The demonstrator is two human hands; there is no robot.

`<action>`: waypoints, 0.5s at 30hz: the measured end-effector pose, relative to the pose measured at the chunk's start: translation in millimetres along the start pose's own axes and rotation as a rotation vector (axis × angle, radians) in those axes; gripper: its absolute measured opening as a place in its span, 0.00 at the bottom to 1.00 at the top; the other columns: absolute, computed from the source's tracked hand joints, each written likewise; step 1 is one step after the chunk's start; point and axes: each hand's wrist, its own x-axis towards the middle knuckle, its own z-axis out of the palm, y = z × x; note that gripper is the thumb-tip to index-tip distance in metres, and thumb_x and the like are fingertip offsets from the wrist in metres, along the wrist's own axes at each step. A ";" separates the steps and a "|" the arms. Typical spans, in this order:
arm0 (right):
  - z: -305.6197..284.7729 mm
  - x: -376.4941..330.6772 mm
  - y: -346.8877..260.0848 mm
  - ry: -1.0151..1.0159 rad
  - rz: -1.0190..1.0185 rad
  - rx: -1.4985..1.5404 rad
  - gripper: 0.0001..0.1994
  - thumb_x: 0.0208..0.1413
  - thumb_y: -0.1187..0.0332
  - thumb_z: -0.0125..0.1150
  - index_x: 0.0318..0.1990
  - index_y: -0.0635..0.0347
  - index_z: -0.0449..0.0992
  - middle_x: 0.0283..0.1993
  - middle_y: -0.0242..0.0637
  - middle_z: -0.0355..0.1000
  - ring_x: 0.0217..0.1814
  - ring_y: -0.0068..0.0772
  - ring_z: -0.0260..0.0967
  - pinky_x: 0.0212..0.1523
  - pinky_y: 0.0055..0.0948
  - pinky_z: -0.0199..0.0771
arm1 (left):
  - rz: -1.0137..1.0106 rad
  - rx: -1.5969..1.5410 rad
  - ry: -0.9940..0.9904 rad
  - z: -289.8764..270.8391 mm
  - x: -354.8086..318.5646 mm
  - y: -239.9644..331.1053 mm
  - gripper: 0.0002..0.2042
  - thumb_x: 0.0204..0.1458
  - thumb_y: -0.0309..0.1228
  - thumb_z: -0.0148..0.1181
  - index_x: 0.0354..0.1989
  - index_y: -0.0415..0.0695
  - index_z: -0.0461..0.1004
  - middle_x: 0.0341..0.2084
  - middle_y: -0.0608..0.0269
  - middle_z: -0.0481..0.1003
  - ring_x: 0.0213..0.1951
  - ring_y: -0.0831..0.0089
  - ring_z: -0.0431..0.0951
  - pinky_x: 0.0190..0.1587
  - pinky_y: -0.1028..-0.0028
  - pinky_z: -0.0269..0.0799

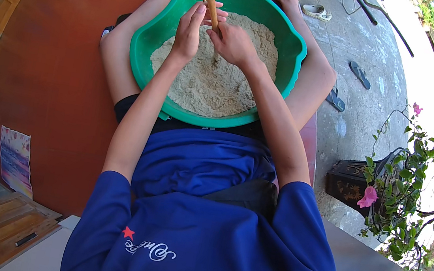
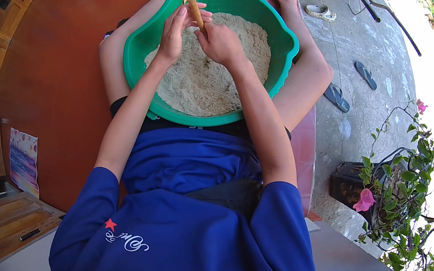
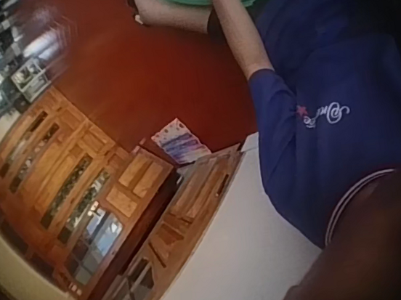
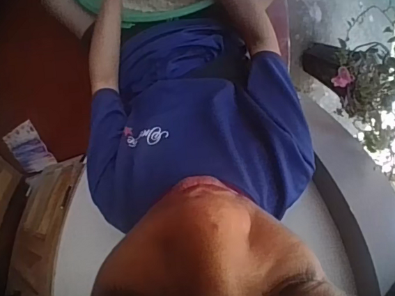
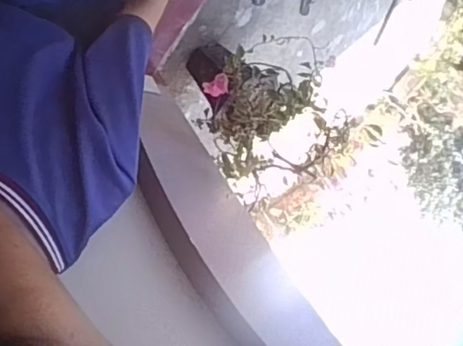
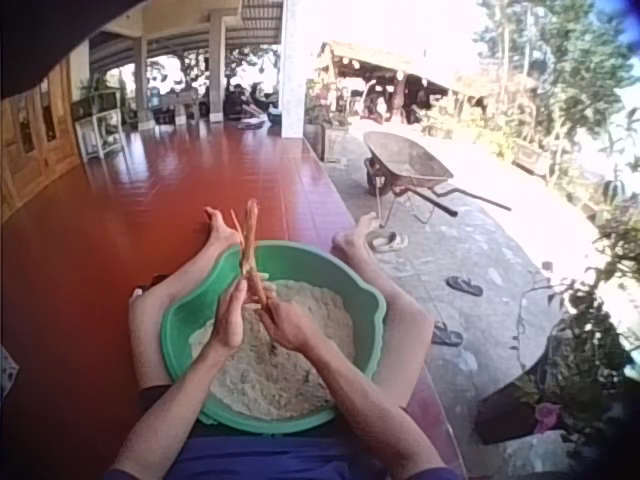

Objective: Mixing rice bran in a basin using a bamboo stick and hands.

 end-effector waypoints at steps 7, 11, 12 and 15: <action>-5.4 1.4 -1.6 -0.133 -0.008 0.050 0.15 0.65 0.56 0.59 0.37 0.61 0.76 0.32 0.52 0.79 0.37 0.60 0.78 0.41 0.58 0.77 | -0.035 0.011 0.002 -2.9 -0.1 -1.6 0.27 0.75 0.47 0.34 0.59 0.36 0.73 0.45 0.50 0.83 0.47 0.66 0.84 0.55 0.66 0.76; -5.4 -0.7 -2.4 -0.086 -0.004 -0.037 0.14 0.65 0.57 0.58 0.40 0.60 0.77 0.34 0.50 0.80 0.38 0.60 0.78 0.42 0.58 0.77 | -0.024 -0.006 0.014 -1.5 -1.2 -0.4 0.26 0.75 0.46 0.36 0.58 0.37 0.74 0.44 0.53 0.84 0.47 0.67 0.84 0.53 0.67 0.76; -5.5 -1.0 -1.5 -0.037 -0.039 -0.058 0.14 0.65 0.57 0.57 0.42 0.59 0.77 0.36 0.50 0.80 0.39 0.59 0.78 0.42 0.58 0.77 | -0.024 -0.005 0.015 -1.3 -1.5 -0.8 0.26 0.75 0.46 0.36 0.58 0.37 0.74 0.44 0.53 0.84 0.47 0.67 0.84 0.53 0.67 0.76; -5.4 -1.3 1.2 -0.003 -0.055 -0.098 0.14 0.65 0.57 0.57 0.45 0.58 0.78 0.38 0.49 0.81 0.41 0.59 0.79 0.43 0.58 0.77 | 0.028 0.061 0.004 0.4 -2.3 -1.3 0.26 0.75 0.46 0.36 0.56 0.36 0.75 0.43 0.54 0.84 0.47 0.68 0.84 0.52 0.68 0.76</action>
